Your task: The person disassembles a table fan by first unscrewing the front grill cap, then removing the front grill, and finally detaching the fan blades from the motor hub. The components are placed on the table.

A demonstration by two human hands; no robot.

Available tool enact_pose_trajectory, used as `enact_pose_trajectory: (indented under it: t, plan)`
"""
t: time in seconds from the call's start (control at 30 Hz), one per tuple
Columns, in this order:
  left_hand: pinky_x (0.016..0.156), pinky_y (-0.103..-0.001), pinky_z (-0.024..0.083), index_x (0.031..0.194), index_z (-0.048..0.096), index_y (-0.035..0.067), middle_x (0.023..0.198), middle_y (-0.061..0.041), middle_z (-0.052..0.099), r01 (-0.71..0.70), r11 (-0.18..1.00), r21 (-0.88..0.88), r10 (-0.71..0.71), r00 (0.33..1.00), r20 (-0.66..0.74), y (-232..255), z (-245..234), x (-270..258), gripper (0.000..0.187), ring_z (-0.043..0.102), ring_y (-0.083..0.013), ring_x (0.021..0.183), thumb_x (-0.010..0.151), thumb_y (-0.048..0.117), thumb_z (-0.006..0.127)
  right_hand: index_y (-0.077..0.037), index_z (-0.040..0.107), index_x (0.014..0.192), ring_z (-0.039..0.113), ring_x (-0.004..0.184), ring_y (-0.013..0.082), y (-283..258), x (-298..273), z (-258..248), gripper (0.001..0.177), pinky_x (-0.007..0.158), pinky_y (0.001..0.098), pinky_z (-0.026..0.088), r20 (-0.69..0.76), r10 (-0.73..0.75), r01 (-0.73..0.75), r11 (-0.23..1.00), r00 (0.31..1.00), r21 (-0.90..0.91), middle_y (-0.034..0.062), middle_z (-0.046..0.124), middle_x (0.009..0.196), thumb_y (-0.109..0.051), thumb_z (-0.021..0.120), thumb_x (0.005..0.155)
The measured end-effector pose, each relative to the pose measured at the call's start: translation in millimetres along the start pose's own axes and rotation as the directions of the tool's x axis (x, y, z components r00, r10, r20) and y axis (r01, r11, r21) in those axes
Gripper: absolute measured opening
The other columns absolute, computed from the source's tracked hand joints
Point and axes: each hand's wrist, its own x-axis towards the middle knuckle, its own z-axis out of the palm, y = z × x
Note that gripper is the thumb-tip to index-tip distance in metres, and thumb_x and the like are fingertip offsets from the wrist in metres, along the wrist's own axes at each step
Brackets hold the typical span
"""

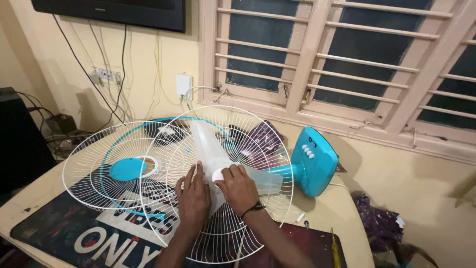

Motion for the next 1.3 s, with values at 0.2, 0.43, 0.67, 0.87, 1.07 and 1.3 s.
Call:
enact_pose_trajectory:
  t: [0.2,0.43,0.67,0.87,1.07,1.3]
  plan:
    - [0.114,-0.052,0.028,0.15,0.042,-0.002,0.146,-0.019,0.057,-0.013,1.0,-0.011,0.013,1.0,-0.012,0.4,1.0,-0.7,0.051,0.045,-0.0273,0.143,0.105,0.022,0.043,0.001,0.063,0.098,0.06,0.099,0.0356,-2.5,0.6,1.2,0.032,0.082,0.044,0.054,-0.09,-0.006,0.006,1.0,0.996,0.007,0.0169,0.062,0.1,-0.026,0.077,0.088]
    - [0.115,-0.051,0.027,0.152,0.039,-0.001,0.145,-0.019,0.055,0.048,0.999,0.012,-0.048,0.998,0.031,0.9,2.0,-0.1,0.056,0.045,-0.0272,0.142,0.102,0.023,0.046,-0.001,0.067,0.114,0.062,0.099,0.0328,-0.7,-5.7,-17.8,0.038,0.086,0.0433,0.052,0.001,0.16,-0.156,0.962,0.987,0.223,0.015,0.063,0.1,-0.023,0.078,0.085]
    - [0.115,-0.052,0.025,0.15,0.039,-0.001,0.147,-0.017,0.056,0.009,1.0,0.008,-0.009,1.0,0.023,-3.2,6.1,-1.0,0.054,0.043,-0.0266,0.143,0.101,0.021,0.045,-0.005,0.063,0.131,0.059,0.119,0.0322,9.4,-12.9,-42.8,0.052,0.1,0.041,0.05,0.045,-0.098,0.096,0.994,0.994,0.044,0.0128,0.062,0.123,-0.001,0.066,0.079]
    - [0.115,-0.051,0.025,0.152,0.039,0.0,0.146,-0.016,0.056,0.035,0.999,-0.035,-0.034,0.999,0.02,-1.5,4.1,-2.3,0.054,0.043,-0.0263,0.144,0.102,0.021,0.046,-0.001,0.059,0.133,0.05,0.137,0.0337,13.8,-2.2,-31.5,0.054,0.109,0.042,0.045,0.134,-0.494,0.508,0.856,0.859,-0.098,0.0164,0.053,0.15,0.002,0.062,0.079]
    - [0.115,-0.051,0.025,0.151,0.039,-0.002,0.148,-0.017,0.055,-0.007,1.0,-0.024,0.007,1.0,-0.008,-2.8,1.3,-2.0,0.054,0.043,-0.0276,0.144,0.103,0.019,0.045,-0.003,0.061,0.132,0.056,0.129,0.031,13.8,-3.2,-25.3,0.05,0.096,0.0371,0.055,0.122,-0.43,0.438,0.897,0.895,-0.056,0.0119,0.059,0.141,0.0,0.063,0.082]
    - [0.115,-0.052,0.025,0.151,0.04,-0.002,0.148,-0.017,0.054,0.021,0.999,-0.024,-0.021,1.0,0.012,-2.2,1.1,-1.7,0.053,0.043,-0.0273,0.144,0.103,0.021,0.045,-0.003,0.067,0.119,0.064,0.101,0.0291,9.1,-1.0,-8.2,0.031,0.078,0.0394,0.056,0.016,-0.186,0.183,0.978,0.982,0.096,0.0105,0.064,0.104,-0.012,0.07,0.089]
